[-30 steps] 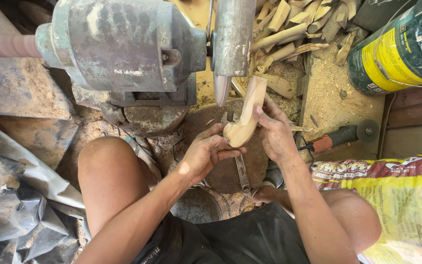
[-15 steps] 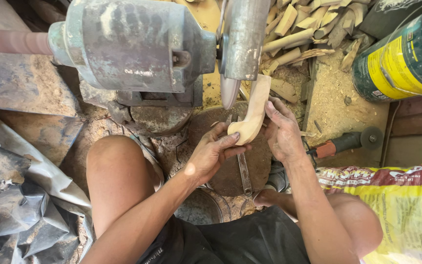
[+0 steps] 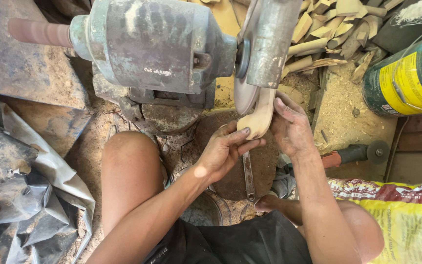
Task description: The person holds a small wooden piece against a rotating grinding wheel, shaping and smoothing its surface. They rotate the piece frequently to work on different sides, creating wood shavings.
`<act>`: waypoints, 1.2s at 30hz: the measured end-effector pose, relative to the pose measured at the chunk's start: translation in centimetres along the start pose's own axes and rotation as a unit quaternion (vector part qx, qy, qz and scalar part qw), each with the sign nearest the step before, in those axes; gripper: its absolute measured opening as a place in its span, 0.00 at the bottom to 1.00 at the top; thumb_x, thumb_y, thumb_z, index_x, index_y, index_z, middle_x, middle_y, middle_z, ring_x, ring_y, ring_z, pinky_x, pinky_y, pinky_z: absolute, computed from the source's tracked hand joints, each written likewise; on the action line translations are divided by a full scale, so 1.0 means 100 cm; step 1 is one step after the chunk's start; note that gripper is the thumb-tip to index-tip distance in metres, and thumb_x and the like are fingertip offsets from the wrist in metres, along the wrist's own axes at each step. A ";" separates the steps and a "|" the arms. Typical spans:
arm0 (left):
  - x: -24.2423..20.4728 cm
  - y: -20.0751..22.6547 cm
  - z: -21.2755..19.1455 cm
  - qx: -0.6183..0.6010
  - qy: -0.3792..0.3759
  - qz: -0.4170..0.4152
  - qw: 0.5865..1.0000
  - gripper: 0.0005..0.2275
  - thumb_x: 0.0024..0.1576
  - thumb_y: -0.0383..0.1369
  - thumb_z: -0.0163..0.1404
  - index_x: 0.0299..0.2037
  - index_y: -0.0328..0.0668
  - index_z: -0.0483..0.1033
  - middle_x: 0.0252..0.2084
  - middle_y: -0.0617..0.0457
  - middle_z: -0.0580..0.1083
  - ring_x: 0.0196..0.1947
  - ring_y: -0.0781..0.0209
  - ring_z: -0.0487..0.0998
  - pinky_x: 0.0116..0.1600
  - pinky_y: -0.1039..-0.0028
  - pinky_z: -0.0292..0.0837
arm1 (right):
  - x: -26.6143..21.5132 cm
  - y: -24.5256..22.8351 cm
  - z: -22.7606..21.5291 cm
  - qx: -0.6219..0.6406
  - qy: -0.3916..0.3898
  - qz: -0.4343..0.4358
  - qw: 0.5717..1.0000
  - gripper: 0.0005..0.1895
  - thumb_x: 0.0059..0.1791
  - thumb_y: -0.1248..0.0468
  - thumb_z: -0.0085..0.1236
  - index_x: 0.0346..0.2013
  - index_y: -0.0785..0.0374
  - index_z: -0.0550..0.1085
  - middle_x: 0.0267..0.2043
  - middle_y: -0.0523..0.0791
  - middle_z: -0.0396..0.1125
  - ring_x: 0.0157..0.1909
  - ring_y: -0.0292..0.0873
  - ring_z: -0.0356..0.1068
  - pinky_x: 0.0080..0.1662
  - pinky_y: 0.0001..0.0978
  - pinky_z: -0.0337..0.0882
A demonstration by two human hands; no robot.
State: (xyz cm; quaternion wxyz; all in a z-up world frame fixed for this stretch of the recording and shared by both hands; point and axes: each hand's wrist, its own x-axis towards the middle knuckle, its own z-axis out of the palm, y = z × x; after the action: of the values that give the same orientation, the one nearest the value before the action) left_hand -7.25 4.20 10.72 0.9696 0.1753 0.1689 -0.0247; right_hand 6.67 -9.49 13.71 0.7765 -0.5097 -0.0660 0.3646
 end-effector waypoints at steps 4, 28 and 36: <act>0.003 0.001 0.001 -0.007 -0.013 0.013 1.000 0.17 0.64 0.25 0.45 0.60 0.22 0.61 0.58 0.35 0.71 0.55 0.44 0.79 0.61 0.71 0.77 | 0.008 0.003 0.001 -0.005 0.022 0.021 1.000 0.26 0.55 0.62 0.51 0.66 0.71 0.64 0.60 0.51 0.68 0.61 0.48 0.69 0.63 0.46 0.69; 0.008 0.005 -0.005 -0.061 -0.037 0.025 0.997 0.16 0.66 0.25 0.44 0.61 0.19 0.61 0.56 0.34 0.73 0.54 0.44 0.79 0.61 0.72 0.78 | 0.025 0.011 0.002 -0.032 0.077 0.018 0.996 0.19 0.54 0.59 0.56 0.55 0.67 0.70 0.49 0.48 0.72 0.51 0.46 0.75 0.53 0.46 0.76; 0.009 0.006 -0.007 -0.059 -0.029 0.024 0.998 0.15 0.66 0.25 0.44 0.59 0.19 0.62 0.56 0.34 0.72 0.54 0.43 0.80 0.61 0.72 0.78 | 0.026 0.014 0.000 -0.033 0.066 0.012 0.997 0.20 0.55 0.59 0.56 0.56 0.70 0.70 0.50 0.49 0.71 0.52 0.45 0.75 0.54 0.44 0.77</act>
State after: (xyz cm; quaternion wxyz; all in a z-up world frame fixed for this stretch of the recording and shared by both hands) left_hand -6.61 5.02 9.99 0.9831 0.1208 0.1375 0.0031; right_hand 7.85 -7.56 11.79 0.7570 -0.5592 -0.0203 0.3373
